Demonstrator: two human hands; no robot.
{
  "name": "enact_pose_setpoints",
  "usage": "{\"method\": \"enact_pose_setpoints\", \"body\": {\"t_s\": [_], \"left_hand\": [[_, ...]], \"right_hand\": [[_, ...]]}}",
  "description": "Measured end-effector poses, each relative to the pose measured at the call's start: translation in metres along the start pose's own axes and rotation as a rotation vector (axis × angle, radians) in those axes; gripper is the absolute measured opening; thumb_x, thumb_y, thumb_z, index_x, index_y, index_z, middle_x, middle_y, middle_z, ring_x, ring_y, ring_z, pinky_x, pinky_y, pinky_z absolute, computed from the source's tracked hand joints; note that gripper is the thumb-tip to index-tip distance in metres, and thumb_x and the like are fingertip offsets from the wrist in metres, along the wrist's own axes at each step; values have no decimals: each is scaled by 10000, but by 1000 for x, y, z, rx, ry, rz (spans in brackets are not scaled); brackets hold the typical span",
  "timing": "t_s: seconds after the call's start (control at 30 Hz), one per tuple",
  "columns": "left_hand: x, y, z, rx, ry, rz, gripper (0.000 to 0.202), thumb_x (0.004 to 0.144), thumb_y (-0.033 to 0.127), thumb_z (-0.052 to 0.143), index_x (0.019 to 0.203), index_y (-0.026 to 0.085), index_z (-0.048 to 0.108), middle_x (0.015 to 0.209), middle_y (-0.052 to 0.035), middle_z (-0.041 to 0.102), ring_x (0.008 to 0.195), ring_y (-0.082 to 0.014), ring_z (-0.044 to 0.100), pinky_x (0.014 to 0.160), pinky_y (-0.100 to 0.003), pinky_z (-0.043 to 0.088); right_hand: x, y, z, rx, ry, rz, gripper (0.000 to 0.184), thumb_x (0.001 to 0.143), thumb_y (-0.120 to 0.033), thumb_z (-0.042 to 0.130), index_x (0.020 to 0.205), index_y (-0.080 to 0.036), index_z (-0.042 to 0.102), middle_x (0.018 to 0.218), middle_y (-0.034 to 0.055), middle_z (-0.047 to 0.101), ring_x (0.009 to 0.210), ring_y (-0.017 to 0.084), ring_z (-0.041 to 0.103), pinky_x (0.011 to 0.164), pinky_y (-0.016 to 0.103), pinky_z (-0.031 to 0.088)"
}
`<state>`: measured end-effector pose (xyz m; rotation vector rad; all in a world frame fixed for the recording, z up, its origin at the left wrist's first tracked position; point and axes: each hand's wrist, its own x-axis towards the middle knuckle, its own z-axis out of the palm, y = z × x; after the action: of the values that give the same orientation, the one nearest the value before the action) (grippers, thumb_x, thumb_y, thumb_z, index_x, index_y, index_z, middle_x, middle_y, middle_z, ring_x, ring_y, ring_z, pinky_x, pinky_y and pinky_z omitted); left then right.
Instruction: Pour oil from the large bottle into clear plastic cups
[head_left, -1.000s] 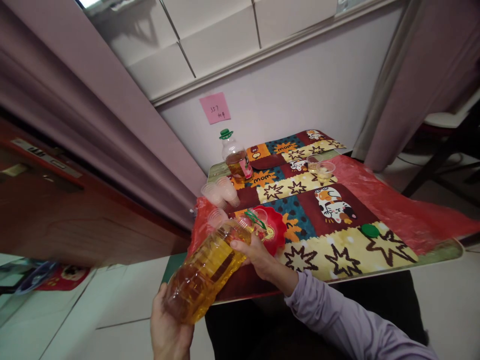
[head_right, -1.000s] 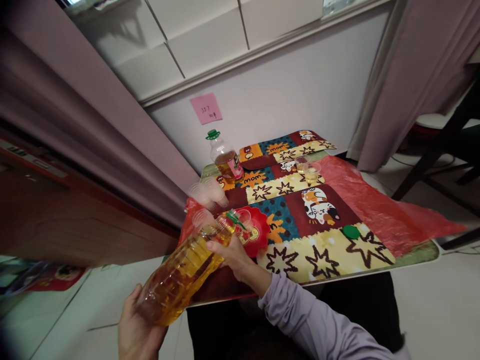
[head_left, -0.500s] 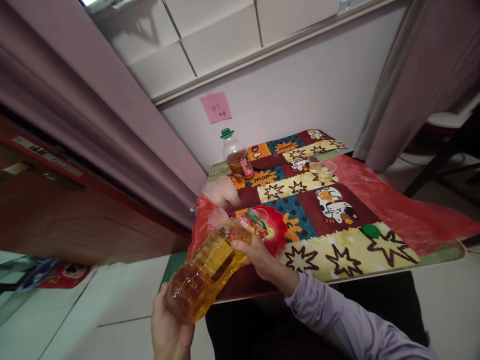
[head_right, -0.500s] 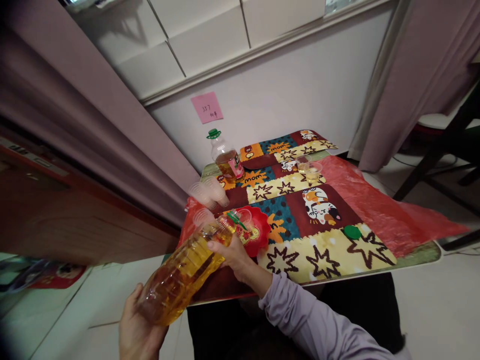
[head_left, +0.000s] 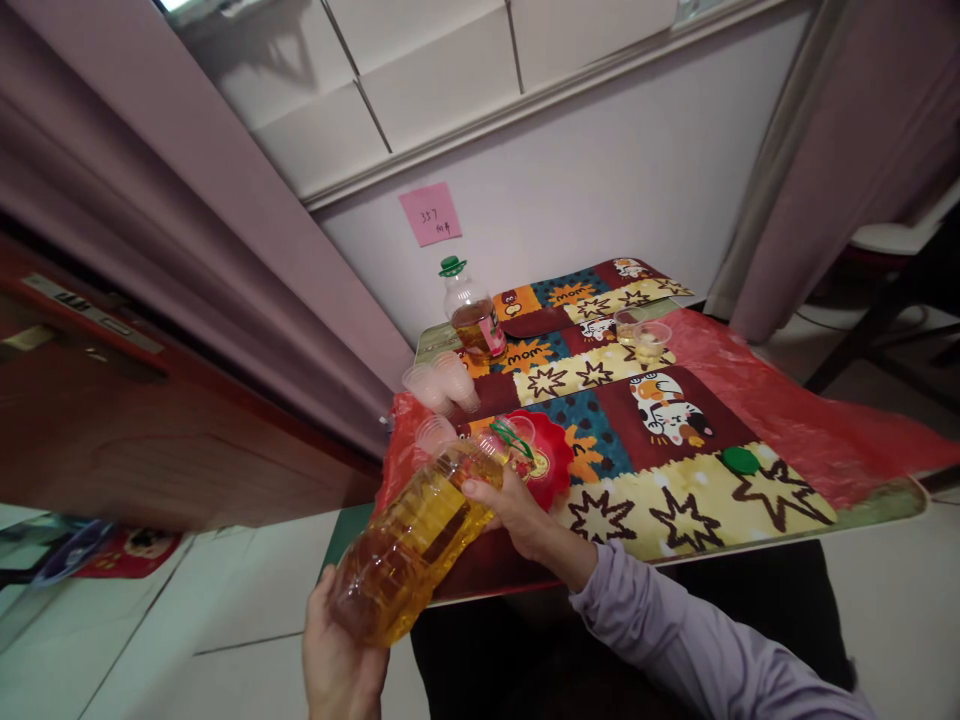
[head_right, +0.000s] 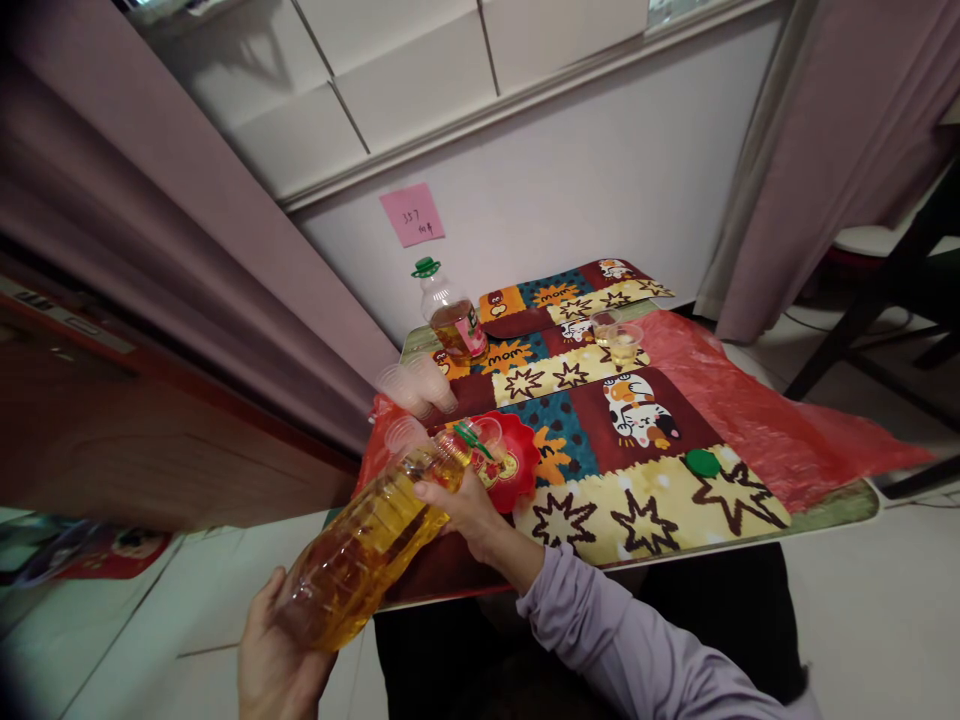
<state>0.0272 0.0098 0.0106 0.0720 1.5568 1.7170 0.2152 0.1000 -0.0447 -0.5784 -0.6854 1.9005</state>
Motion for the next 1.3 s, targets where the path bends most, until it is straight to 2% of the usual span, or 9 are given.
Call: {"method": "enact_pose_setpoints", "body": {"t_s": [0.17, 0.37, 0.63, 0.83, 1.13, 1.3], "left_hand": [[-6, 2, 5, -6, 6, 2, 288, 923, 360, 580, 1028, 224, 812, 1027, -33, 822, 944, -240, 739, 830, -374, 613], [-6, 3, 6, -13, 16, -9, 292, 931, 358, 575, 1034, 214, 807, 1011, -37, 822, 921, -233, 744, 808, -356, 616], [-4, 2, 5, -18, 34, -17, 282, 922, 345, 573, 1007, 222, 811, 987, -30, 825, 915, -231, 742, 816, -357, 613], [-6, 2, 6, -2, 27, -10, 265, 916, 354, 588, 1002, 234, 807, 998, -23, 824, 926, -231, 739, 869, -381, 607], [-4, 0, 3, -5, 21, -14, 286, 922, 368, 581, 1029, 227, 805, 990, -23, 818, 928, -232, 736, 885, -388, 599], [0, -1, 1, -8, 1, -3, 298, 916, 370, 589, 1057, 227, 809, 1031, -24, 823, 959, -233, 737, 871, -371, 597]], "right_hand": [[-1, -2, 0, -36, 7, 32, 803, 726, -529, 897, 1399, -236, 572, 1273, 100, 768, 1110, 326, 763, 689, 356, 666], [1, 1, -1, -12, -8, 8, 764, 748, -499, 888, 1400, -245, 581, 1331, 107, 750, 1194, 329, 737, 784, 399, 681], [1, -2, 1, -34, -3, -8, 777, 730, -521, 889, 1395, -257, 586, 1326, 91, 754, 1208, 331, 736, 890, 453, 674], [1, -2, 0, -35, -13, 12, 795, 733, -539, 883, 1412, -260, 577, 1331, 100, 752, 1215, 347, 733, 818, 443, 687], [-1, -5, 2, -48, 2, 15, 765, 720, -547, 903, 1368, -267, 607, 1292, 80, 768, 1172, 327, 747, 838, 438, 679], [0, -5, 1, -77, 26, 48, 818, 702, -574, 901, 1394, -271, 586, 1273, 82, 768, 1139, 335, 752, 736, 404, 676]]}}
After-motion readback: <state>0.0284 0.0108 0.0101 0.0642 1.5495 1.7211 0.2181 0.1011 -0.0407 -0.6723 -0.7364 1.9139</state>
